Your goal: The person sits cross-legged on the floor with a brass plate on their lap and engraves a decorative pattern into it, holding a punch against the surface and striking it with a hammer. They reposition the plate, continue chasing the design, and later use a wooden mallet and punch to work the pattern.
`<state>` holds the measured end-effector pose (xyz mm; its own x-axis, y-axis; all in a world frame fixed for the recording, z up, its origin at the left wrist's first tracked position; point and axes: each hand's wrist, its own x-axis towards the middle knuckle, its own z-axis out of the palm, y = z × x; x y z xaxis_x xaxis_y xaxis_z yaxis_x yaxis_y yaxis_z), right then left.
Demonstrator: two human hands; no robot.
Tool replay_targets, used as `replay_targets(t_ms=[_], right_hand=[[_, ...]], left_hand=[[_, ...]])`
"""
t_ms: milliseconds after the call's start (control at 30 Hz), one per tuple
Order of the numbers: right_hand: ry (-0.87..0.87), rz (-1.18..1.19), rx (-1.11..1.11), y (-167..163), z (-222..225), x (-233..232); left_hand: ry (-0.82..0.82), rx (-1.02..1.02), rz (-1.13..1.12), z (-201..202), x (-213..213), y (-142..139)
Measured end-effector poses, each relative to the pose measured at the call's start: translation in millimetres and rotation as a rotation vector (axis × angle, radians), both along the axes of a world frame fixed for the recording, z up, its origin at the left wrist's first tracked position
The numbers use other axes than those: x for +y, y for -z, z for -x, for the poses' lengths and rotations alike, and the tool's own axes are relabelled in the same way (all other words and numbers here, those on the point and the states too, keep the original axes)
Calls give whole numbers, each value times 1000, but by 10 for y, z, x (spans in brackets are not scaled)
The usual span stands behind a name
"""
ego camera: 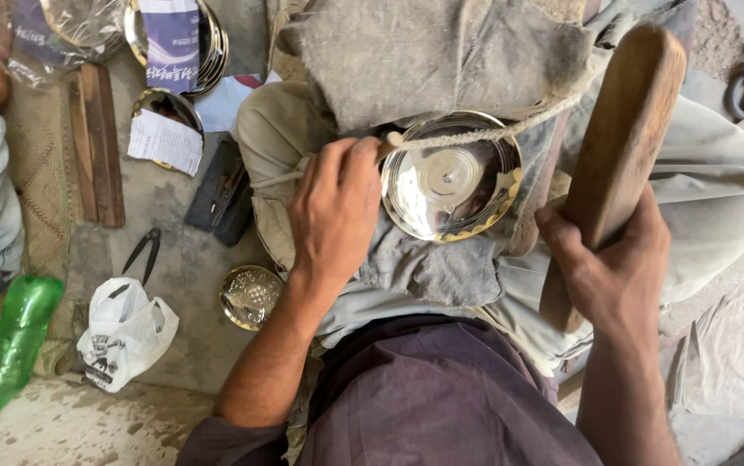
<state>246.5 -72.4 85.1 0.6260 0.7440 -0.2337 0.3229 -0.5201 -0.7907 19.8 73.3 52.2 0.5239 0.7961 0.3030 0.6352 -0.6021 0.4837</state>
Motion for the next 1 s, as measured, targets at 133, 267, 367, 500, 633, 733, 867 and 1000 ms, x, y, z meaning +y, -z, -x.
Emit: replay_targets(t_ms=[133, 267, 367, 500, 633, 733, 867, 1000], right_hand=[[59, 98, 15, 0, 25, -187], [81, 128, 42, 4, -10, -330], [94, 206, 80, 29, -104, -387], [81, 251, 97, 20, -213, -462], [8, 186, -13, -35, -316, -517], [-105, 176, -187, -34, -424, -524], [-71, 337, -279, 24, -534, -607], [50, 575, -105, 296, -609, -676]], left_hand=[[-44, -102, 126, 23, -83, -95], [-52, -257, 405, 120, -244, -175], [1, -364, 558, 56, -297, -135], [88, -387, 530, -280, -291, 48], [146, -332, 525, -456, -239, 199], [156, -263, 425, -460, -214, 223], [176, -269, 435, -393, -189, 120], [103, -366, 486, -194, -174, -75]])
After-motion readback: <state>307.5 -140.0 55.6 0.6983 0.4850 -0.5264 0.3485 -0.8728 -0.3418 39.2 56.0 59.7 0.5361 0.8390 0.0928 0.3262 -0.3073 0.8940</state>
